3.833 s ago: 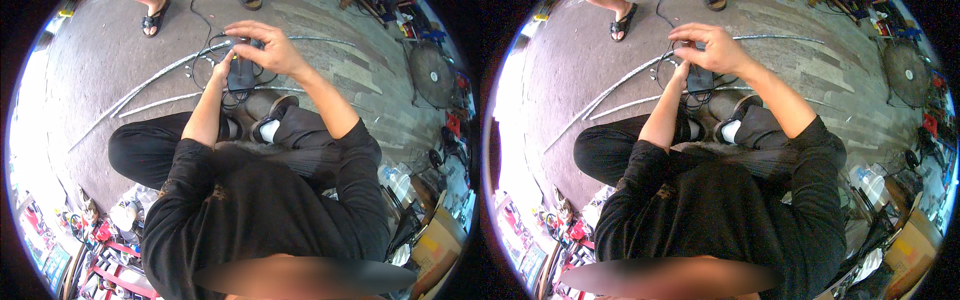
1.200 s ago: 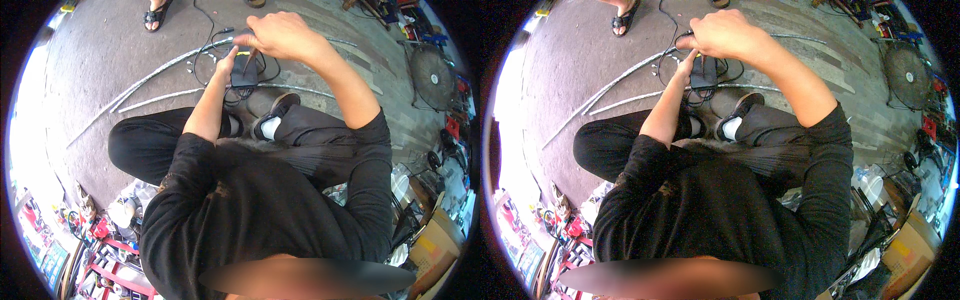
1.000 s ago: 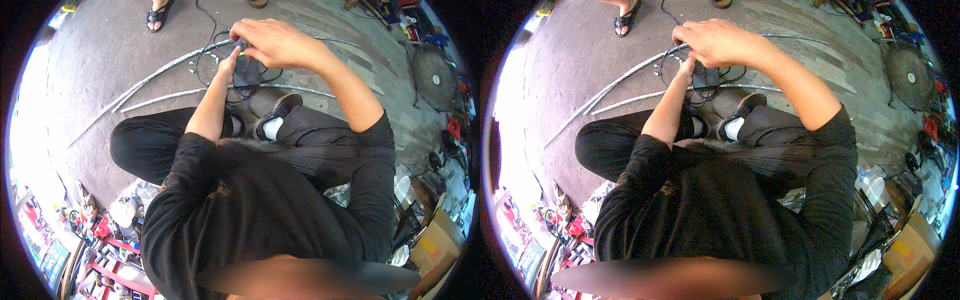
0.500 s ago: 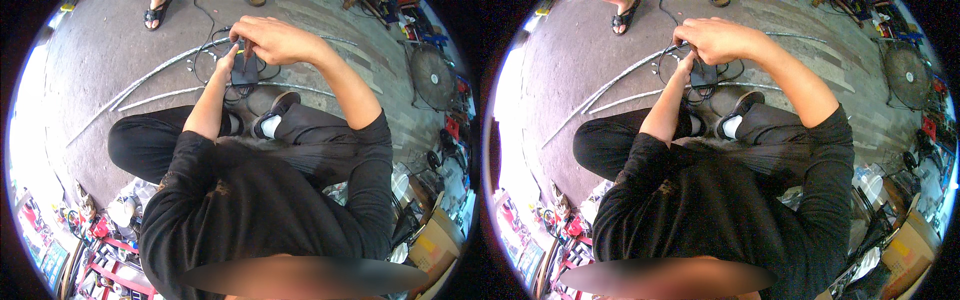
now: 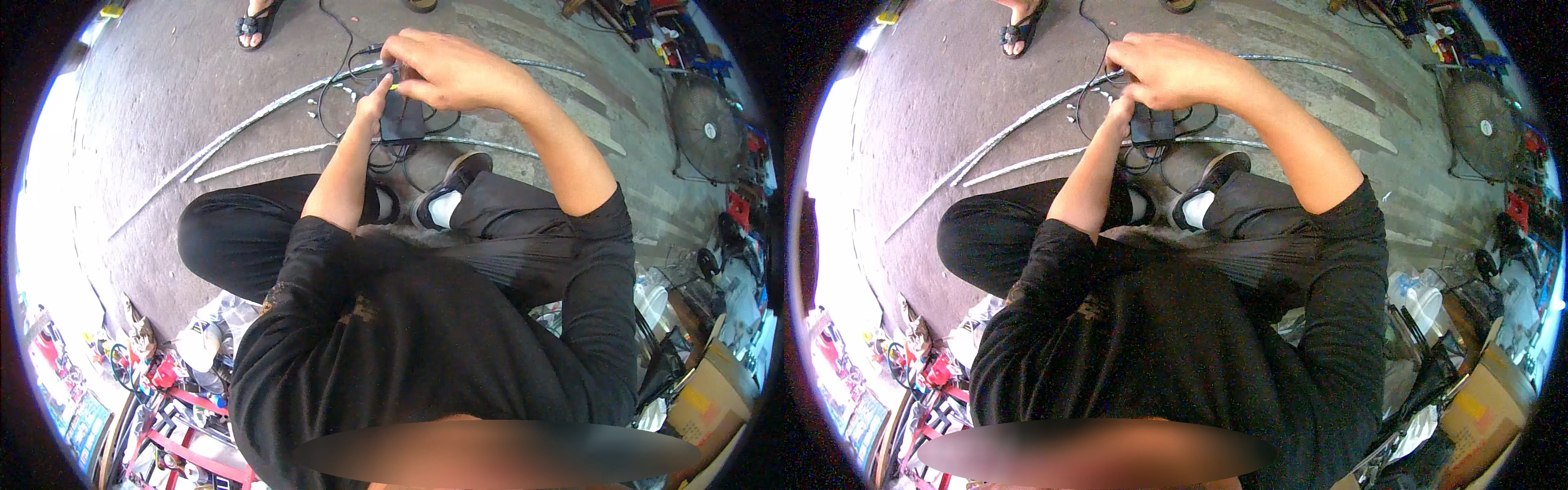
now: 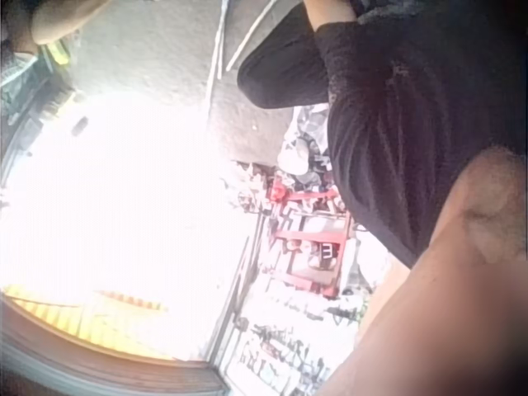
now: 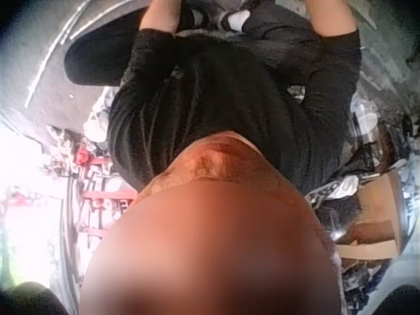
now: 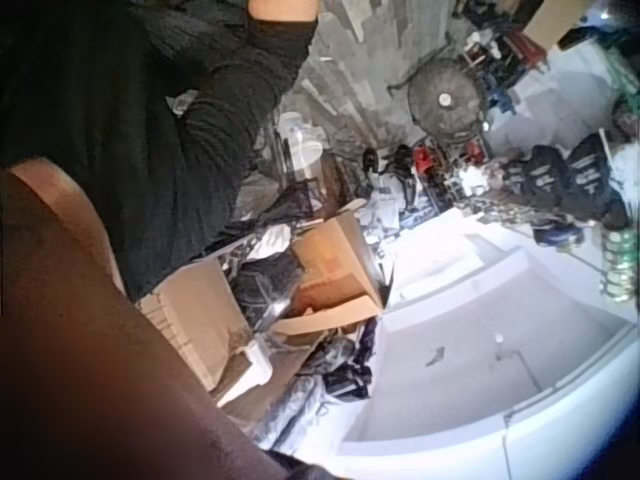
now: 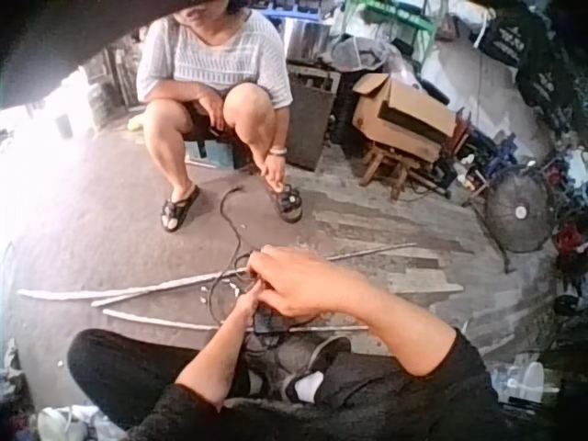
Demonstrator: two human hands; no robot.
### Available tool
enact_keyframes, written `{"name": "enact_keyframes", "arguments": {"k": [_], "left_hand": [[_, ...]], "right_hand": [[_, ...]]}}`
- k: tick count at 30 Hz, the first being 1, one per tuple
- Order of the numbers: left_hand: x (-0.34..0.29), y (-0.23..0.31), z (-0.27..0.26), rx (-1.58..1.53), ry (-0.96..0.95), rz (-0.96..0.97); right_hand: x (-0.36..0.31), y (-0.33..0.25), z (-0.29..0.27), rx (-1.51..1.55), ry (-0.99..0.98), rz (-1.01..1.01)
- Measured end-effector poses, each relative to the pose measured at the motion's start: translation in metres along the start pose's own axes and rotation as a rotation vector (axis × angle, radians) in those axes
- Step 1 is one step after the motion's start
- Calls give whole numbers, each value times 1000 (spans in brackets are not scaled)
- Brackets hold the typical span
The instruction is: The person sits on the floor and uses a screwdriver to open a black electronic device, removes the circuit board, and uses scissors to cut wires. They then place the board back into the casing and continue working on the device.
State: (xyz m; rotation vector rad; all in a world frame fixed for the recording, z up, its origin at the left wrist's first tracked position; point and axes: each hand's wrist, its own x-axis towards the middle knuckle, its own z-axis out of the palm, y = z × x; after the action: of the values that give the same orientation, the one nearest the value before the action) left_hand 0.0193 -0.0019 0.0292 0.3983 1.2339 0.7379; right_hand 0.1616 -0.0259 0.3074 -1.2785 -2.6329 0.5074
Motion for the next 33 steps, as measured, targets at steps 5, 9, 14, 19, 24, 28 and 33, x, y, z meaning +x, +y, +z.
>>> {"name": "enact_keyframes", "arguments": {"k": [5, 9, 14, 19, 24, 28, 33], "left_hand": [[8, -3, -2, -10, -9, -51], [13, -2, -4, -23, -17, -47], [9, -6, -5, -52, 3, -53], [6, 0, 2, -37, -4, -53], [55, -26, -23, -130, -104, -71], [23, -12, -4, -36, -48, -62], [53, -23, -25, -38, -41, -60]], "right_hand": [[12, -18, -28, -294, -261, 290], [-6, 16, -4, -81, 154, -157], [9, -22, -30, -322, -262, 356], [-3, 0, -17, -123, -124, -12], [-4, -9, -17, -183, -54, 102], [4, -2, -22, -368, -209, 283], [-8, 11, -16, 61, -66, -165]]}}
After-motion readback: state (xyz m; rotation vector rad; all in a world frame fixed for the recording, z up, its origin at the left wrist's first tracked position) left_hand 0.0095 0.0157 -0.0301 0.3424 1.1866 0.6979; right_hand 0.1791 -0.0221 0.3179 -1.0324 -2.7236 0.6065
